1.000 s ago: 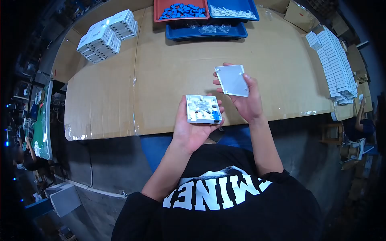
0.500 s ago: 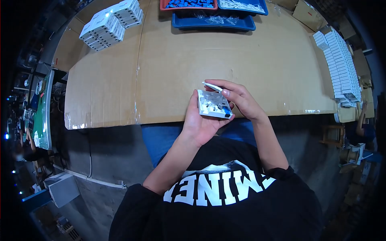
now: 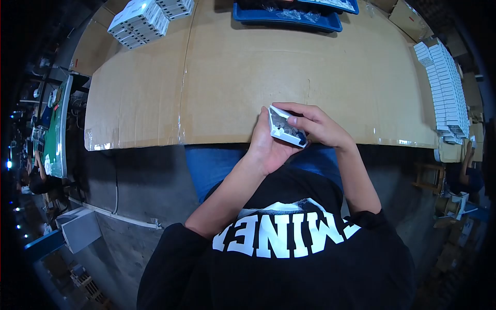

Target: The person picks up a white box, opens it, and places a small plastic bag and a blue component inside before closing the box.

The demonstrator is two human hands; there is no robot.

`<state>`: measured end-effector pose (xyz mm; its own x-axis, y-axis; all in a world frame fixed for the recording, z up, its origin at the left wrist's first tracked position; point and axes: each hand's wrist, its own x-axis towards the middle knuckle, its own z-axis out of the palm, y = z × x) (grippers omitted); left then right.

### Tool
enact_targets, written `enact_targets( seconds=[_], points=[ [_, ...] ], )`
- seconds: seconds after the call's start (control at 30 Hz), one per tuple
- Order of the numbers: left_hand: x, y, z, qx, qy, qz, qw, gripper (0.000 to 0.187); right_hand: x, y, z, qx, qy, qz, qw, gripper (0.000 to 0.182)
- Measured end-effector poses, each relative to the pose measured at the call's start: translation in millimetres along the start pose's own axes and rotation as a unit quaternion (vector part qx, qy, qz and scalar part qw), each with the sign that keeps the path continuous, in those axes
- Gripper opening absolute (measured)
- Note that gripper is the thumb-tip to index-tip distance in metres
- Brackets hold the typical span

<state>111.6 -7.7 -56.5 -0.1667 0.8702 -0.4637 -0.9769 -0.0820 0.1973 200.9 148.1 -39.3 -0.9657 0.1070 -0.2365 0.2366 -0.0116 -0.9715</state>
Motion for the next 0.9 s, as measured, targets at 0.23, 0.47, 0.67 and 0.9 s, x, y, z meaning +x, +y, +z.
enact_targets(
  seconds=[0.23, 0.47, 0.67, 0.9],
  points=[
    [4, 4, 0, -0.008, 0.013, -0.006, 1.0, 0.064, 7, 2, 12, -0.097, 0.057, -0.049, 0.992, 0.04],
    [6, 6, -5, 0.008, 0.004, -0.012, 1.0, 0.059, 9, 2, 8, -0.072, 0.056, 0.0, 0.996, 0.042],
    [6, 7, -3, 0.034, 0.017, -0.01, 0.999, 0.061, 14, 0, 8, -0.118, 0.037, -0.036, 0.992, 0.043],
    [-5, 9, 0, 0.023, 0.026, 0.004, 0.999, 0.069, 0, -2, 21, -0.147, 0.028, -0.088, 0.985, 0.049]
  ],
)
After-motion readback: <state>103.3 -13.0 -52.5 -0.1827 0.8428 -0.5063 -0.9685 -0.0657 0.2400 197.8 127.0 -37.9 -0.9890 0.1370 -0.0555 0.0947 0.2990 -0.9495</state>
